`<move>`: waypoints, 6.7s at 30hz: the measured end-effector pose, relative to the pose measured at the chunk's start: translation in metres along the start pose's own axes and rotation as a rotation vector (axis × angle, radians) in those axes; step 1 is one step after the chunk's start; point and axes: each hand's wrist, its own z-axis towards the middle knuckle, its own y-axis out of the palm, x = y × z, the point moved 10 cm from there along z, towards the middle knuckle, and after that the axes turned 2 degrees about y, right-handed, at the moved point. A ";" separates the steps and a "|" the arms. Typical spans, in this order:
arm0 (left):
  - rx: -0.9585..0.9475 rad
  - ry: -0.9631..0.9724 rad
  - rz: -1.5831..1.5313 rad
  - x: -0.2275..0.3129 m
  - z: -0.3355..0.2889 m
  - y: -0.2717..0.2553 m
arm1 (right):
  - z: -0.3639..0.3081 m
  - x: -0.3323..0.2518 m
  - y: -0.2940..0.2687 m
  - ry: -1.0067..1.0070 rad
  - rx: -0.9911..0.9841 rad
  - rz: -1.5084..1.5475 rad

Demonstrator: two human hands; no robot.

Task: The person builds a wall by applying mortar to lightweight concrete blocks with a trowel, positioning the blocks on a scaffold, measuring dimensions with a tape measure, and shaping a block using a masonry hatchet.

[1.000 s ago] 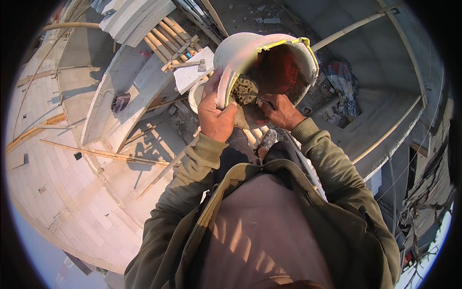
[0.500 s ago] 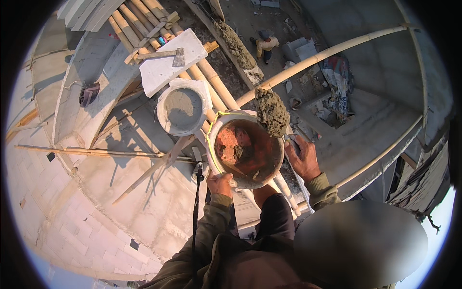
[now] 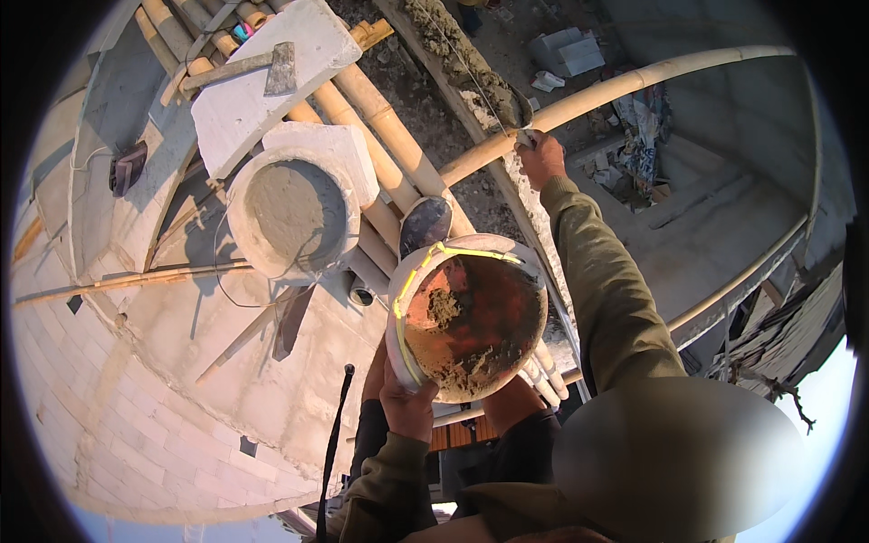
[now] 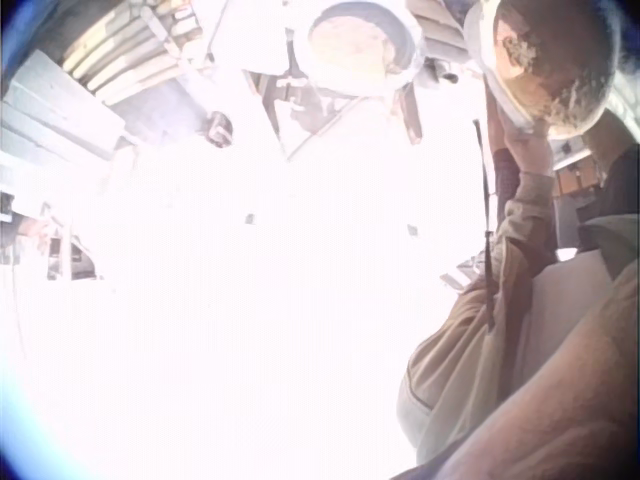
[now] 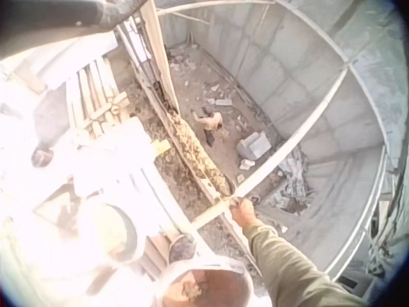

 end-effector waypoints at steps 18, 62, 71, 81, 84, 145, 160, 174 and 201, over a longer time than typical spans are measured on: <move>-0.132 0.493 0.351 0.130 -0.138 0.008 | -0.377 -0.290 -0.244 -0.124 -0.631 -0.550; -0.350 1.417 0.342 0.462 -0.516 0.073 | -0.507 -0.500 -0.519 -0.530 0.231 -0.444; -0.467 1.453 0.475 0.423 -0.547 0.101 | -0.496 -0.467 -0.484 -0.405 -0.098 -0.164; -0.400 0.495 0.087 0.232 -0.327 0.057 | -0.557 -0.301 -0.314 0.337 -0.738 0.712; -0.300 0.214 -0.248 0.174 -0.264 0.040 | -0.536 -0.276 -0.286 0.416 -0.708 0.799; -0.029 -0.393 -0.227 0.058 -0.028 -0.001 | 0.024 0.059 0.050 0.632 -0.466 -0.126; -0.091 -0.266 -0.243 0.025 -0.044 0.000 | 0.000 0.034 0.007 -0.129 -0.106 -0.611; -0.145 0.043 -0.438 -0.018 -0.106 0.010 | -0.141 -0.053 -0.252 0.024 0.027 -0.490; 1.032 -0.332 -0.793 -0.211 -0.275 -0.361 | -0.333 -0.245 -0.252 -0.006 -0.477 -0.150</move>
